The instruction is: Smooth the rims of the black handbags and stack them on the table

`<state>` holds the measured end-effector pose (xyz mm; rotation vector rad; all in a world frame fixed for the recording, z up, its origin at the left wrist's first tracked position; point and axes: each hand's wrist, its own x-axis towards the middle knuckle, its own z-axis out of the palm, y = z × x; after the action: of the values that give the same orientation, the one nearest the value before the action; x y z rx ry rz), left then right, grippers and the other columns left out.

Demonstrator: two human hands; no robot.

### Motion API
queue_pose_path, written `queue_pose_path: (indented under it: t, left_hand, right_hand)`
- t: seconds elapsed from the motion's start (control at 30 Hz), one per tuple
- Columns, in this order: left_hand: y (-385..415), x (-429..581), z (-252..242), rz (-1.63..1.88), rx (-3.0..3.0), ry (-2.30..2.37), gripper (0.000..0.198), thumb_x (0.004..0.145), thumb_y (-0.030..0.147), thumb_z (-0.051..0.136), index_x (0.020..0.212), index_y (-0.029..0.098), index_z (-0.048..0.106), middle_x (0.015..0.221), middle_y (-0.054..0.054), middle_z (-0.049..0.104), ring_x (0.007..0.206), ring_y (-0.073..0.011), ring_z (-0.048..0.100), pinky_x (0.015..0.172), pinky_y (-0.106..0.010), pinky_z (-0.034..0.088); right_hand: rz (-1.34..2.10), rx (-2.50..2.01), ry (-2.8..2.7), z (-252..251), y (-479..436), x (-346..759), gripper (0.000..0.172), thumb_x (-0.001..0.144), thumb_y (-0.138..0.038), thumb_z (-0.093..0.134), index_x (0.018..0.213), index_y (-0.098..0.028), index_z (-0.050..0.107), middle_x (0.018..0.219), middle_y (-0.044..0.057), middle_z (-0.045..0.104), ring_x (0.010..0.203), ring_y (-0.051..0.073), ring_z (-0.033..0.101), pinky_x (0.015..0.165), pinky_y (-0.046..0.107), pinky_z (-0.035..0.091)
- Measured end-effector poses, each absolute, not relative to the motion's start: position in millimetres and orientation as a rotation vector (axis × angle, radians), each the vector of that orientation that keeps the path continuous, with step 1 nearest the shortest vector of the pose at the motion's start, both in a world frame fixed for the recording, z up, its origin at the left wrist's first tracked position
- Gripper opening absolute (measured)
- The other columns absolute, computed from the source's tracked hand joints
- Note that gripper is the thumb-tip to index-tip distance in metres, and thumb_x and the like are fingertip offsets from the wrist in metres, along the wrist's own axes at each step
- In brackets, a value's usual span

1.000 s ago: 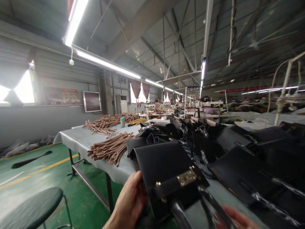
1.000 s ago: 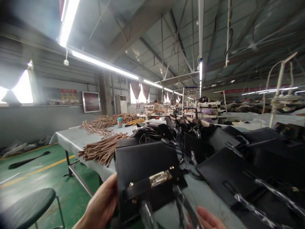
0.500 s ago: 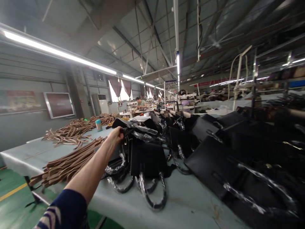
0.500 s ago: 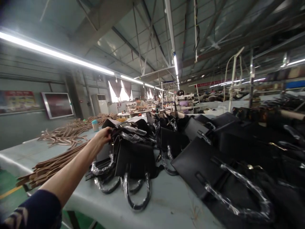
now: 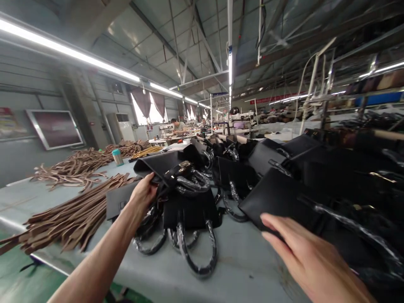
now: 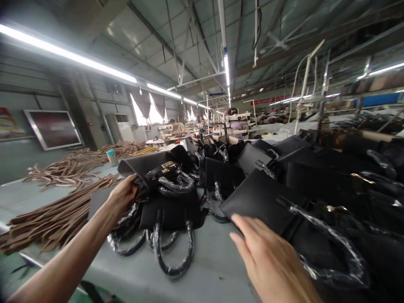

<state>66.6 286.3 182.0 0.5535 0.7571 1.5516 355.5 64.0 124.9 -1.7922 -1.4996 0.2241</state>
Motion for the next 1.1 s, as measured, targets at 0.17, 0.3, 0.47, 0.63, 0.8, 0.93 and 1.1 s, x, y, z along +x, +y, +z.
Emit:
queue_pose_path:
  t: [0.17,0.3,0.47,0.63,0.8,0.93,1.1]
  left_hand:
    - [278,81,206,1.553,0.601,0.679,0.014,0.084,0.008,0.042,0.083,0.011,0.055,0.064,-0.004,0.061,0.055,-0.0126,0.061,0.049,-0.022,0.053]
    - [252,74,196,1.648,0.730,0.638,0.012,0.083,0.011,0.042,0.082,0.013,0.054,0.066,-0.003,0.061,0.054,-0.0134,0.060,0.045,-0.024,0.052]
    - [225,69,191,1.710,0.828,0.707,0.006,0.080,0.015,0.048,0.083,0.013,0.053,0.063,-0.001,0.059,0.048,-0.0126,0.057,0.039,-0.022,0.048]
    - [215,74,183,1.663,0.838,0.701,0.006,0.080,0.017,0.049,0.085,0.014,0.051,0.068,-0.003,0.060,0.047,-0.0128,0.057,0.040,-0.024,0.049]
    - [215,75,168,1.605,0.820,0.737,0.010,0.079,0.020,0.052,0.087,0.013,0.051,0.072,-0.005,0.062,0.046,-0.0124,0.057,0.039,-0.024,0.049]
    - [217,72,164,1.608,0.791,0.732,0.009,0.080,0.018,0.051,0.088,0.013,0.051,0.073,-0.005,0.062,0.046,-0.0126,0.057,0.038,-0.025,0.049]
    - [218,65,182,1.627,0.670,0.629,0.013,0.079,0.008,0.044,0.085,0.012,0.055,0.073,-0.004,0.064,0.050,-0.0131,0.059,0.041,-0.023,0.049]
  right_hand:
    - [-0.189,-2.266,-1.726,161,188,323,0.068,0.073,-0.035,0.061,0.127,-0.002,0.037,0.092,0.020,0.065,0.091,0.032,0.059,0.073,0.039,0.043]
    - [-0.197,-2.345,-1.664,147,236,309,0.101,0.059,-0.045,0.072,0.132,0.005,0.023,0.094,0.026,0.063,0.089,0.034,0.060,0.069,0.040,0.043]
    - [-0.233,-2.395,-1.617,136,245,303,0.075,0.068,-0.023,0.064,0.124,0.014,0.031,0.099,0.035,0.057,0.091,0.036,0.059,0.066,0.041,0.043]
    - [-0.200,-2.374,-1.602,143,236,313,0.051,0.069,-0.002,0.049,0.115,0.016,0.040,0.100,0.037,0.055,0.091,0.036,0.060,0.067,0.039,0.043]
    - [-0.084,-2.246,-1.629,164,218,337,0.028,0.074,-0.009,0.042,0.098,-0.002,0.056,0.086,0.023,0.064,0.080,0.029,0.064,0.062,0.033,0.044]
    - [-0.001,-2.110,-1.649,177,216,340,0.026,0.079,-0.012,0.034,0.087,-0.010,0.058,0.078,0.014,0.066,0.070,0.020,0.063,0.054,0.026,0.044]
    - [0.042,-1.952,-1.736,169,226,310,0.031,0.086,-0.015,0.028,0.097,-0.013,0.056,0.079,0.007,0.066,0.065,0.011,0.061,0.053,0.020,0.044]
